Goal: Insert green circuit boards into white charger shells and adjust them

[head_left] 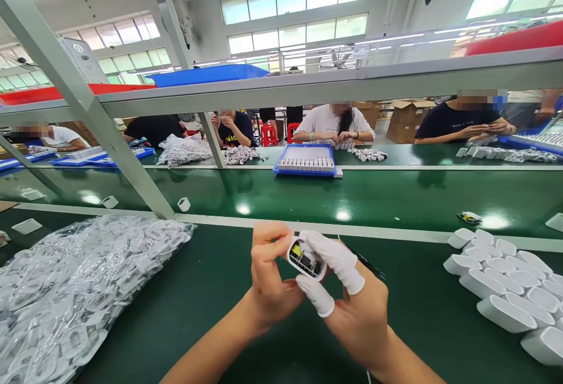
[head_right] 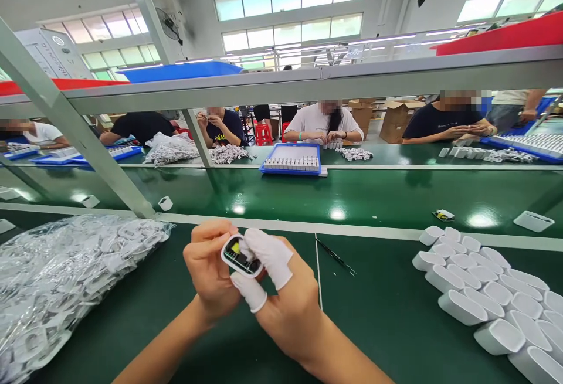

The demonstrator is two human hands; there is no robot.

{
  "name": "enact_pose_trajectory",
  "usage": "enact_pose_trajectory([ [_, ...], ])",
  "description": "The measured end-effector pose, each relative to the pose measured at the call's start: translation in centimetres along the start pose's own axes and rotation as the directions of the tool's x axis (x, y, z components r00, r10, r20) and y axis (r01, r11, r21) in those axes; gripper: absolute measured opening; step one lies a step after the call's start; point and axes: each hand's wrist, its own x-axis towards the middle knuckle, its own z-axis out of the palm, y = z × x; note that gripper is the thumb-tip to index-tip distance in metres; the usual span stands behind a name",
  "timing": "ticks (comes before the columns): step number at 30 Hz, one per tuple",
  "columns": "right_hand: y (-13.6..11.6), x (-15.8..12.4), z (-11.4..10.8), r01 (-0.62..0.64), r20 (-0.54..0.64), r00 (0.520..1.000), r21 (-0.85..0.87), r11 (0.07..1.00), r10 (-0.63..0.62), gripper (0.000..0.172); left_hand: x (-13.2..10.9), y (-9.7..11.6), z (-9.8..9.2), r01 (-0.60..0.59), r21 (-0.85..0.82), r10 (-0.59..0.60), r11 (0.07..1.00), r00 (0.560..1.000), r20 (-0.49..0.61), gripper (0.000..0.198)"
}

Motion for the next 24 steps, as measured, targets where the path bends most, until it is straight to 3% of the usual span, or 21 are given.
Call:
enact_pose_trajectory([
  [3, 0.4, -0.3, 0.6, 0.114, -0.021, 0.993, -0.014, 0.993, -0.115, 0.052, -0.1, 0.1, 0.2, 0.003, 0.031, -0.002, 1.0, 0.999, -0.039, 0.023],
  [6, 0.9, -0.2, 0.9, 0.148, -0.001, 0.989, 0.04, 0.988, -0.148, 0.045, -0.1, -0.2, 0.4, 0.005, 0.043, -0.003, 0.999, 0.999, -0.04, 0.02],
  [9, 1.2, 0.1, 0.8, 0.061, 0.034, 0.997, 0.13, 0.99, -0.066, 0.036, -0.1, -0.3, 0.5, 0.014, 0.053, -0.014, 0.999, 1.0, -0.005, 0.029],
  [12, 1.2, 0.0, 0.6, -0.034, 0.066, 0.998, 0.169, 0.985, 0.023, 0.042, -0.1, -0.2, 0.5, 0.01, 0.069, -0.01, 0.998, 1.0, -0.005, 0.044],
  [19, 1.4, 0.6, 0.1, 0.122, 0.114, 0.985, 0.09, 0.988, -0.132, 0.032, -0.3, 0.0, 0.1, -0.023, 0.112, 0.02, 0.993, 0.999, 0.031, 0.028],
  [24, 1.3, 0.9, -0.4, -0.033, 0.205, 0.979, 0.243, 0.969, -0.017, 0.034, 0.0, 0.2, 0.0, -0.012, 0.119, 0.003, 0.993, 0.997, 0.073, 0.039],
])
